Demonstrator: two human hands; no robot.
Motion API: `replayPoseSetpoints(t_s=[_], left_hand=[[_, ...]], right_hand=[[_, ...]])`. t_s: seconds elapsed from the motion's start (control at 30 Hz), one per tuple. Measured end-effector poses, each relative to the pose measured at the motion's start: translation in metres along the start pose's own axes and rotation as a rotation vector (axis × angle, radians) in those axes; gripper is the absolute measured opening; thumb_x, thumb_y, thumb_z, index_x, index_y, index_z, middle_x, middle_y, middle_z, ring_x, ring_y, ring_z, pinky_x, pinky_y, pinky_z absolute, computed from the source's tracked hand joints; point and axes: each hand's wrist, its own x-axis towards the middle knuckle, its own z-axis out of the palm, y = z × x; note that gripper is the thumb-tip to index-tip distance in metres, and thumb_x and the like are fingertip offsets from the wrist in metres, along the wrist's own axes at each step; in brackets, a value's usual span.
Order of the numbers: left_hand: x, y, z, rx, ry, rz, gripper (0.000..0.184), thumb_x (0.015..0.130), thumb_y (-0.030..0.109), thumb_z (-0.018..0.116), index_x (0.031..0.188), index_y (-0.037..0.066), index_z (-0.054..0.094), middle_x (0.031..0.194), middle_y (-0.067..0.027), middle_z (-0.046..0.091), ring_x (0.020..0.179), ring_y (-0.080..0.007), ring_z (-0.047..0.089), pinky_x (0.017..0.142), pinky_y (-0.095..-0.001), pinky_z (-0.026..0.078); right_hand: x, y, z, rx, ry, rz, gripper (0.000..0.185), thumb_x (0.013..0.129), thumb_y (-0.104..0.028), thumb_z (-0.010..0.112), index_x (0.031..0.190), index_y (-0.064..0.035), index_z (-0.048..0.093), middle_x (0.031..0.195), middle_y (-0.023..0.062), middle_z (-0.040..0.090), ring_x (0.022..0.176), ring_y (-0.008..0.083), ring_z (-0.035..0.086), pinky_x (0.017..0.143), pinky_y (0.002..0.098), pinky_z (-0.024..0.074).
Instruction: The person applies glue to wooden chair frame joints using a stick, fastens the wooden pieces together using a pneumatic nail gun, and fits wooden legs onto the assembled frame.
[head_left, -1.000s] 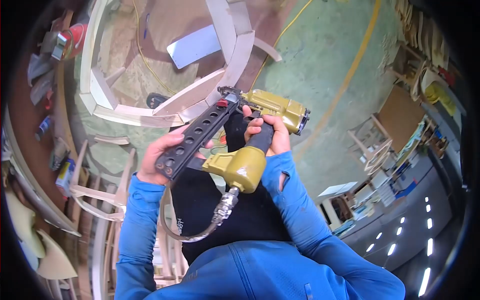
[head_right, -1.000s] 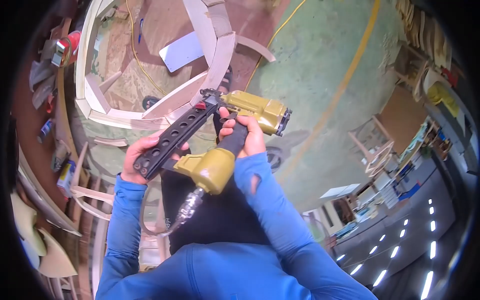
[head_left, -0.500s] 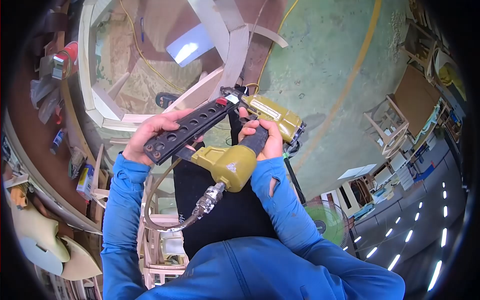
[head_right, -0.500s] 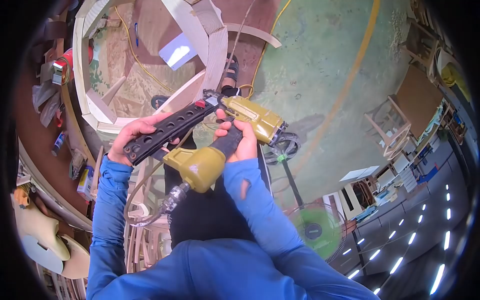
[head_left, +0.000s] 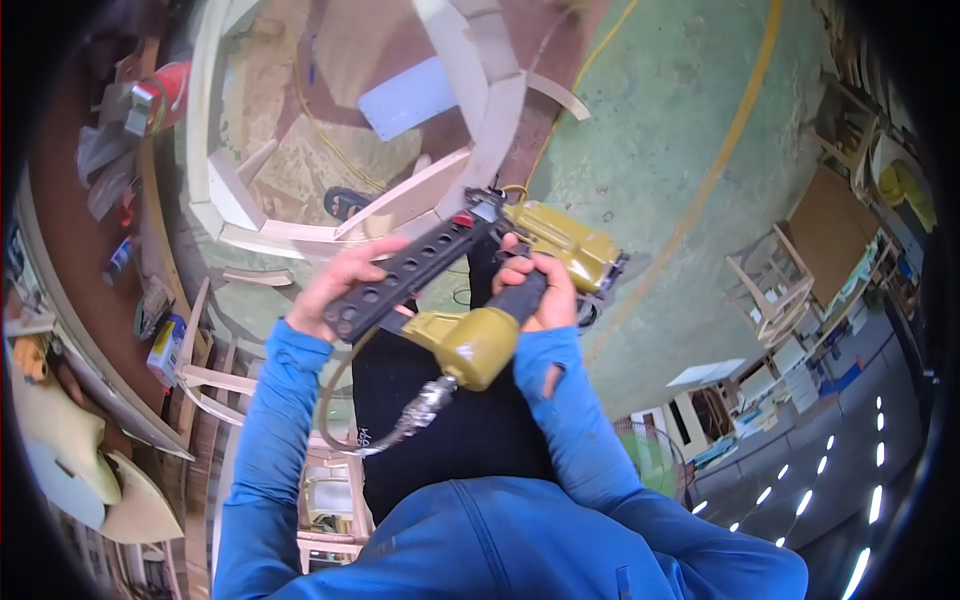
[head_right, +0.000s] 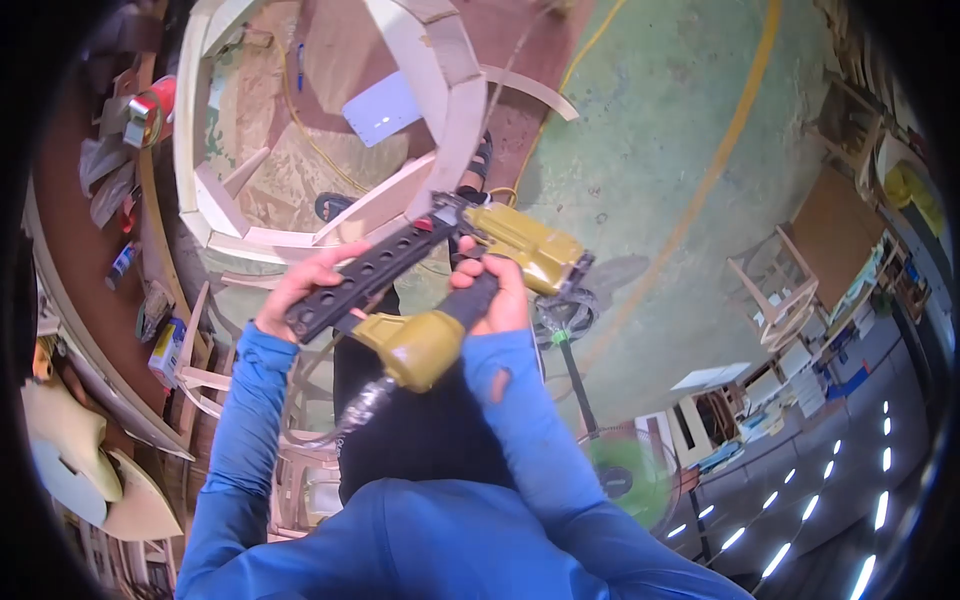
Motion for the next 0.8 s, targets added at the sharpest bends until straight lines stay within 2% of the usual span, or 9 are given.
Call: replayPoseSetpoints(t_s=[0.1,0.13,0.17,0.2,0.27,0.3,0.47,0.57,0.8], left_hand=[[-0.001,-0.035,0.01,-0.117,-0.033,0.09,0.058,0.084,0.004,0.052,0.139,-0.002,0.034,0.123,-0.0257,0.055,0.106,-0.0348,0.062,0.085,-0.0444,0.057],[-0.002,-0.048,0.011,-0.135,-0.052,0.119,0.057,0.086,0.004,0.051,0.14,0.0,0.034,0.124,-0.0248,0.055,0.107,-0.0341,0.062,0.086,-0.0435,0.056],[-0.008,-0.06,0.011,-0.113,-0.034,0.091,0.056,0.087,0.005,0.051,0.141,0.001,0.035,0.123,-0.0231,0.056,0.107,-0.0317,0.063,0.086,-0.04,0.055],[-0.011,-0.076,0.008,-0.139,-0.058,0.12,0.055,0.088,0.006,0.052,0.141,0.002,0.035,0.12,-0.0197,0.059,0.105,-0.0269,0.064,0.085,-0.0345,0.054],[-0.021,-0.102,0.006,-0.164,-0.062,0.188,0.054,0.092,0.007,0.05,0.143,0.003,0.033,0.119,-0.014,0.06,0.104,-0.0191,0.063,0.087,-0.0283,0.052],[-0.021,-0.123,-0.005,-0.204,-0.083,0.256,0.056,0.094,0.01,0.051,0.145,0.001,0.029,0.121,-0.0185,0.058,0.11,-0.024,0.061,0.093,-0.0309,0.05],[-0.057,-0.154,-0.055,-0.244,-0.096,0.378,0.054,0.096,0.005,0.048,0.147,0.007,0.028,0.121,-0.0053,0.058,0.104,-0.0109,0.059,0.092,-0.0251,0.047],[-0.096,-0.153,-0.102,-0.217,-0.096,0.468,0.057,0.095,0.004,0.049,0.147,0.006,0.026,0.123,-0.0121,0.058,0.107,-0.0163,0.06,0.091,-0.0284,0.048],[-0.181,-0.136,-0.187,-0.259,-0.127,0.596,0.067,0.094,0.012,0.059,0.147,0.003,0.02,0.121,-0.009,0.056,0.104,-0.0141,0.058,0.093,-0.0287,0.046]], right_hand=[[-0.008,-0.024,0.007,-0.153,0.05,0.004,0.038,0.085,-0.007,0.052,0.12,0.0074,0.044,0.103,0.0148,0.062,0.07,0.0137,0.054,0.061,0.0278,0.0504],[-0.011,-0.034,0.008,-0.2,-0.005,0.096,0.037,0.085,-0.008,0.052,0.118,0.0079,0.047,0.098,0.0132,0.062,0.07,0.0131,0.054,0.061,0.0271,0.0502],[-0.015,-0.031,0.022,-0.363,0.037,-0.018,0.036,0.085,-0.01,0.052,0.116,0.0093,0.05,0.091,0.0109,0.062,0.069,0.0121,0.054,0.059,0.0255,0.0496],[-0.017,-0.037,0.021,-0.386,-0.009,0.021,0.044,0.087,-0.005,0.052,0.126,0.0117,0.039,0.11,0.0212,0.06,0.071,0.0126,0.056,0.059,0.0251,0.0523],[-0.02,-0.03,0.039,-0.563,0.051,-0.001,0.041,0.088,-0.007,0.051,0.124,0.0079,0.041,0.114,0.022,0.06,0.071,0.0127,0.057,0.059,0.0254,0.0524],[-0.023,-0.018,0.045,-0.659,0.044,-0.035,0.04,0.088,-0.007,0.051,0.124,0.0065,0.041,0.114,0.0211,0.06,0.071,0.0129,0.057,0.059,0.0257,0.0524],[-0.034,0.074,0.056,-1.053,0.054,-0.202,0.043,0.086,-0.008,0.05,0.126,0.0037,0.04,0.113,0.0189,0.062,0.067,0.0138,0.055,0.056,0.0266,0.0508],[-0.03,0.138,0.049,-1.163,0.043,-0.175,0.038,0.087,-0.009,0.05,0.122,0.004,0.044,0.113,0.0179,0.063,0.067,0.0145,0.055,0.056,0.0272,0.0506],[0.007,0.278,0.06,-1.324,0.0,-0.08,0.034,0.088,-0.012,0.049,0.115,0.0084,0.047,0.111,0.0202,0.063,0.065,0.0168,0.056,0.053,0.0278,0.0516]])
